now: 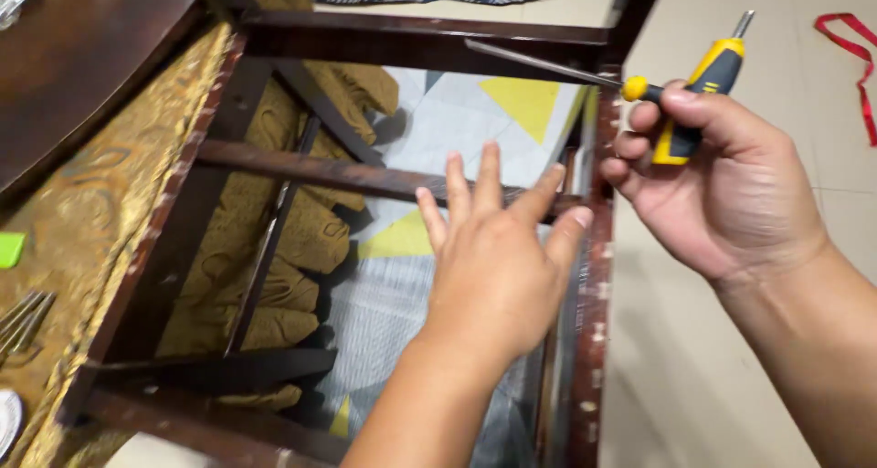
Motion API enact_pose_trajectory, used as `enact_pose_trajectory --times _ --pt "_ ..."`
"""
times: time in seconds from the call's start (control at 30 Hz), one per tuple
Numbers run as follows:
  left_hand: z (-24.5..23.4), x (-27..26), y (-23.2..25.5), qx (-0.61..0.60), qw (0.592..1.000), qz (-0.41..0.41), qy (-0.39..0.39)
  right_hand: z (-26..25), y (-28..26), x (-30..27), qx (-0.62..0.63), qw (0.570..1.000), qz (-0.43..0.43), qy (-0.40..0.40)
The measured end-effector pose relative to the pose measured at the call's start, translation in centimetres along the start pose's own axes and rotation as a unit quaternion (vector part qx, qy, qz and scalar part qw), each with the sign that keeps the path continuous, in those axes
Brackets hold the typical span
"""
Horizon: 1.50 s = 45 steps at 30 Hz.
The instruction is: The person assembles a wooden chair by inserting dowels and attaching crossbars and the backrest to the frame. They use a screwdriver to tighten screws at each joint, aligning parts and securing them in place.
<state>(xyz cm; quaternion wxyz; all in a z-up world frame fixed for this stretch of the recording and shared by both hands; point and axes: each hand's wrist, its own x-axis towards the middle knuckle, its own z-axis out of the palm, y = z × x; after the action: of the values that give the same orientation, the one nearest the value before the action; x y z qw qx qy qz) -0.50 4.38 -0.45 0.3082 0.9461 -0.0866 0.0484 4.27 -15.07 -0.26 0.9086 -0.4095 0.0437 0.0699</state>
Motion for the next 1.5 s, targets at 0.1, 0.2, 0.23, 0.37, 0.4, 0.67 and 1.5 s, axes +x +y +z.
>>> enact_pose_trajectory --times 0.1,0.2,0.23,0.37,0.4,0.67,1.5 --pt "-3.5 -1.5 -5.7 0.052 0.993 -0.088 0.053 6.0 3.1 -0.4 -0.012 0.999 0.013 -0.042" --pt "-8.8 -4.3 -13.4 0.136 0.977 -0.101 0.129 9.7 6.3 -2.1 -0.056 0.997 -0.002 -0.051" --pt "-10.3 -5.3 -15.7 0.18 0.965 -0.102 0.161 10.7 7.3 -2.6 -0.085 0.995 -0.014 -0.055" --pt "-16.1 -8.9 -22.5 0.168 0.949 -0.171 0.202 15.4 12.2 -5.0 -0.171 0.978 -0.054 -0.108" --pt "-17.5 -9.5 -23.4 0.162 0.949 -0.195 0.187 17.1 13.3 -5.4 -0.196 0.972 -0.064 -0.11" --pt "-21.6 -11.8 -28.3 0.127 0.966 -0.18 0.137 25.8 24.3 -9.7 -0.564 0.793 -0.159 -0.168" --pt "-21.6 -11.7 -26.5 0.061 0.972 -0.152 0.166 25.6 25.2 -9.5 -0.607 0.765 -0.19 -0.105"
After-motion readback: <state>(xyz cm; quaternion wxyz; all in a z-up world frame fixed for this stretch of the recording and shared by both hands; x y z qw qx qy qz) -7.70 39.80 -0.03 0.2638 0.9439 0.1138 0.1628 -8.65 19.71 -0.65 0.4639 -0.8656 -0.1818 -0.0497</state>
